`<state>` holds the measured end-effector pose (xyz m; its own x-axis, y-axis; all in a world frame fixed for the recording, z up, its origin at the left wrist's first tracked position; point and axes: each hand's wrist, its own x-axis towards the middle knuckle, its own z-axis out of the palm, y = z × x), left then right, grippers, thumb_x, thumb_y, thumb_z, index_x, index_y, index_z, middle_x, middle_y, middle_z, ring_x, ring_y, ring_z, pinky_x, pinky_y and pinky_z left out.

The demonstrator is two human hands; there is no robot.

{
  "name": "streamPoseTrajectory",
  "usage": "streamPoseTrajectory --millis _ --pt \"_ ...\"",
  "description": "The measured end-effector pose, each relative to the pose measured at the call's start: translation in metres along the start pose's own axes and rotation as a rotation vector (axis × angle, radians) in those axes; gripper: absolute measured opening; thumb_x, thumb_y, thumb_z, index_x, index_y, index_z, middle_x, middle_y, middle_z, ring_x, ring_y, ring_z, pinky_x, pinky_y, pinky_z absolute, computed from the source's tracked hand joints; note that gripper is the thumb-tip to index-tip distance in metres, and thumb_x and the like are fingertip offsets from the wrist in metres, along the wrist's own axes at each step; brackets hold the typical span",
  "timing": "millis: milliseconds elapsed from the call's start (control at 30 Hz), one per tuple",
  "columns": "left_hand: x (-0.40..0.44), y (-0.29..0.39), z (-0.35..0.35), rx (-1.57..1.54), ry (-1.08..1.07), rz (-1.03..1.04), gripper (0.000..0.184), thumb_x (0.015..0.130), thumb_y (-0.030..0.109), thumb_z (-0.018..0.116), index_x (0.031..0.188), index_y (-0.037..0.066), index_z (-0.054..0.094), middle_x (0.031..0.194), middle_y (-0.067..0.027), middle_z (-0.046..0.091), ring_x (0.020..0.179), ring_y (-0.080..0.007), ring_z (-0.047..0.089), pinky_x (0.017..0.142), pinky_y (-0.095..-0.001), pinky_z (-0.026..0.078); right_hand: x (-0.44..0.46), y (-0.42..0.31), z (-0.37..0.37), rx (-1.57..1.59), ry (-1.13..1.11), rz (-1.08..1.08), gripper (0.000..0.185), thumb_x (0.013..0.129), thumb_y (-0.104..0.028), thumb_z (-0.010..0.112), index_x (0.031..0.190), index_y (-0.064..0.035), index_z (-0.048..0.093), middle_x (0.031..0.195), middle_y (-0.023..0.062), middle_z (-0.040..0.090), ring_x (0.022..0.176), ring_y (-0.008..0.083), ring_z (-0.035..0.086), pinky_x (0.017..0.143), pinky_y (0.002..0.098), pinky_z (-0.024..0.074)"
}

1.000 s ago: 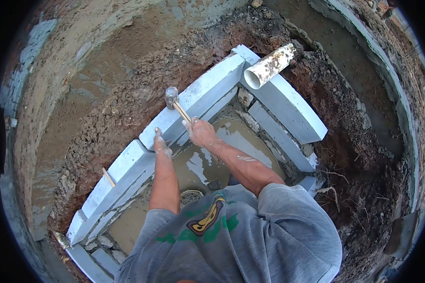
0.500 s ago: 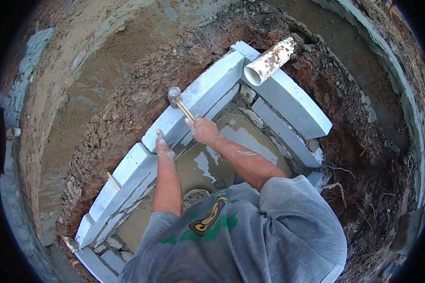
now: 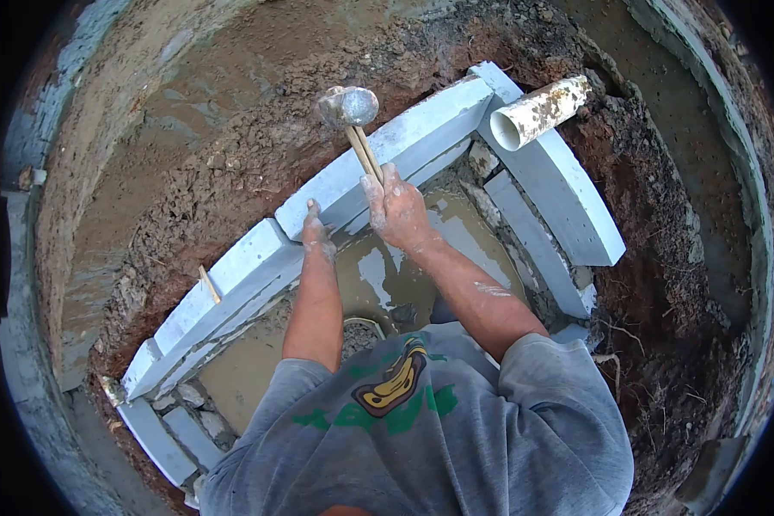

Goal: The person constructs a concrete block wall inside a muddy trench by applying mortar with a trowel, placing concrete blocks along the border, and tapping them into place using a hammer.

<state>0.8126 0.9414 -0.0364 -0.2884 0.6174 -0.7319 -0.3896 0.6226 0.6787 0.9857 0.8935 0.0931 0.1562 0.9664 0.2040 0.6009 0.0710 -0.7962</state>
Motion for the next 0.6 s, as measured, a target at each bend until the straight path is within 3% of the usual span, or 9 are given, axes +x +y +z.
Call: streamPoseTrajectory --millis 167,200,300,600 --pt "0.018 -0.007 0.0 -0.033 0.027 -0.024 0.082 0.079 0.057 0.06 0.134 0.0 0.039 0.125 -0.0181 0.044 0.106 -0.0319 0.043 0.097 -0.0533 0.029 0.0 0.06 0.046 -0.271 -0.261 0.273 0.04 0.094 -0.035 0.04 0.092 0.0026 0.052 0.075 0.0258 0.061 0.075 0.0439 0.06 0.069 0.0513 0.0486" --pt "0.012 -0.004 -0.002 0.053 -0.039 0.013 0.085 0.079 0.061 0.056 0.14 0.008 0.03 0.128 -0.0227 0.038 0.11 -0.0351 0.041 0.099 -0.0505 0.027 0.004 0.061 0.046 -0.241 -0.258 0.274 0.041 0.094 -0.037 0.04 0.093 0.0028 0.052 0.076 0.0259 0.062 0.077 0.0437 0.061 0.071 0.0511 0.0485" --pt "0.0 0.0 0.004 -0.021 0.018 -0.002 0.077 0.081 0.056 0.058 0.132 0.001 0.04 0.117 -0.0184 0.046 0.101 -0.0312 0.044 0.093 -0.0498 0.034 -0.008 0.061 0.042 -0.179 -0.289 0.273 0.044 0.092 -0.039 0.042 0.096 0.003 0.053 0.079 0.0261 0.062 0.08 0.0436 0.061 0.075 0.0505 0.0485" --pt "0.037 -0.015 -0.006 0.02 -0.001 0.011 0.087 0.08 0.06 0.056 0.138 0.001 0.032 0.137 -0.021 0.033 0.11 -0.0341 0.043 0.1 -0.0463 0.028 -0.063 0.076 -0.012 -0.111 -0.324 0.183 0.036 0.085 -0.033 0.055 0.096 0.0009 0.052 0.076 0.025 0.06 0.077 0.0445 0.058 0.072 0.0518 0.046"
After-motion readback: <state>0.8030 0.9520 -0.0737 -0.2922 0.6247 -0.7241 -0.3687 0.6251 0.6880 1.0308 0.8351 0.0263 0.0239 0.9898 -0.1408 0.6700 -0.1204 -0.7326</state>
